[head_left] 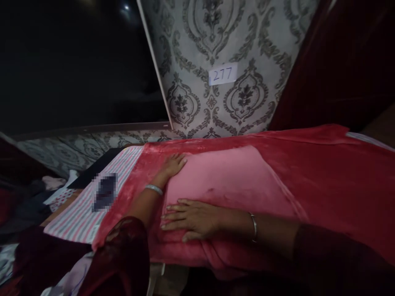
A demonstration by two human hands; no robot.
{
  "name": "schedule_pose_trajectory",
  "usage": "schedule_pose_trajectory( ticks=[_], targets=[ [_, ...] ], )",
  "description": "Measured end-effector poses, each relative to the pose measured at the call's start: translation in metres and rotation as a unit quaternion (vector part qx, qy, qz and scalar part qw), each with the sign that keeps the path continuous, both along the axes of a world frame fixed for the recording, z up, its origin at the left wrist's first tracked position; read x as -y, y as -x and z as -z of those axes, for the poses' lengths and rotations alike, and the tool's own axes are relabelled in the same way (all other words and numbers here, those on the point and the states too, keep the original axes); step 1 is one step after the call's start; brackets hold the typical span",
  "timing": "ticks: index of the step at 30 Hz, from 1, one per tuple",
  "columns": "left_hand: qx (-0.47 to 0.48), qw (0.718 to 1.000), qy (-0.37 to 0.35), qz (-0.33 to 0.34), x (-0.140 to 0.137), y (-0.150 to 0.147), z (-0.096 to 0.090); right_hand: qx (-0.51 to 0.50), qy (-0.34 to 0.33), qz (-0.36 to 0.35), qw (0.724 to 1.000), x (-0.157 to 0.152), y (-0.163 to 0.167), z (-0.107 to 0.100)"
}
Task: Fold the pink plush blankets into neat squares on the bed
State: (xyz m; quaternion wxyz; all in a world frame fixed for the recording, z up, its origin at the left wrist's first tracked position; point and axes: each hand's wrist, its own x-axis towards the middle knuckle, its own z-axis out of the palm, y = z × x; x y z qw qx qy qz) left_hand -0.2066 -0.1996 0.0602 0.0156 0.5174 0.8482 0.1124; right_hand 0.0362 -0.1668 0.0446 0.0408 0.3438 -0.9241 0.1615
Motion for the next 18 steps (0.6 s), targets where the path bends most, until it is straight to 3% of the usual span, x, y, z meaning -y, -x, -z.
schedule_pose_trajectory(
  ticks=[3, 7, 10, 12, 15, 18],
  targets=[
    [-0.064, 0.998, -0.009, -0.025, 0.011, -0.03, -0.021, -0.048, 0.003, 0.036, 0.998, -0.007, -0.013, -0.018],
    [-0.095, 0.994, 0.016, 0.043, 0.047, -0.089, -0.033, -0.084, 0.051, 0.176, 0.98, -0.055, -0.056, -0.037],
    [-0.076, 0.993, 0.021, 0.092, 0.079, -0.129, -0.018, -0.073, 0.058, 0.331, 0.939, -0.108, -0.097, -0.022],
    [-0.055, 0.995, 0.021, 0.081, 0.093, -0.145, -0.001, -0.059, 0.058, 0.42, 0.904, -0.136, -0.119, -0.002],
    [-0.03, 0.998, 0.009, 0.046, 0.102, -0.152, 0.019, -0.057, 0.06, 0.463, 0.882, -0.155, -0.139, 0.023],
    [0.009, 0.999, -0.034, 0.024, 0.105, -0.149, 0.025, -0.073, 0.089, 0.469, 0.876, -0.16, -0.145, 0.034]
  ],
)
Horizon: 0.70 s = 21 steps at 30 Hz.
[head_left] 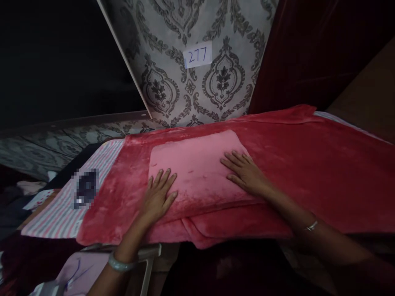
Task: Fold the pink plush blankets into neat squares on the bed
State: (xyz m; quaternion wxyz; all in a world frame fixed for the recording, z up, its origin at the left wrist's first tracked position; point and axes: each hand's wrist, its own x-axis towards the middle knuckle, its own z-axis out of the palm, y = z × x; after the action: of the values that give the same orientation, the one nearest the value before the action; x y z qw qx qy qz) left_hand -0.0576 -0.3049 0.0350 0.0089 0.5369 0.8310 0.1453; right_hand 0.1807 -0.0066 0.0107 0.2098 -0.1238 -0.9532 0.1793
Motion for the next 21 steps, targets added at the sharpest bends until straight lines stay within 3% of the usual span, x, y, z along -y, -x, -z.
schedule_pose_trajectory(
  ticks=[3, 5, 9, 12, 15, 21],
  targets=[
    [0.088, 0.988, -0.095, -0.082, 0.011, 0.004, -0.003, -0.069, 0.071, 0.068, 0.993, -0.012, -0.006, 0.005],
    [0.183, 0.954, -0.162, -0.175, 0.022, 0.007, -0.006, -0.121, 0.158, 0.139, 0.97, -0.023, -0.014, 0.009],
    [0.404, 0.816, -0.266, -0.316, 0.034, 0.013, -0.014, -0.147, 0.334, 0.194, 0.911, -0.035, -0.029, 0.014],
    [0.503, 0.732, -0.288, -0.357, 0.029, 0.016, -0.024, -0.129, 0.382, 0.182, 0.897, -0.034, -0.03, 0.012],
    [0.525, 0.716, -0.28, -0.365, 0.019, 0.017, -0.034, -0.128, 0.41, 0.169, 0.887, -0.033, -0.024, 0.007],
    [0.518, 0.739, -0.286, -0.322, 0.005, 0.023, -0.032, -0.125, 0.479, 0.085, 0.865, -0.039, -0.012, 0.005]
  ],
)
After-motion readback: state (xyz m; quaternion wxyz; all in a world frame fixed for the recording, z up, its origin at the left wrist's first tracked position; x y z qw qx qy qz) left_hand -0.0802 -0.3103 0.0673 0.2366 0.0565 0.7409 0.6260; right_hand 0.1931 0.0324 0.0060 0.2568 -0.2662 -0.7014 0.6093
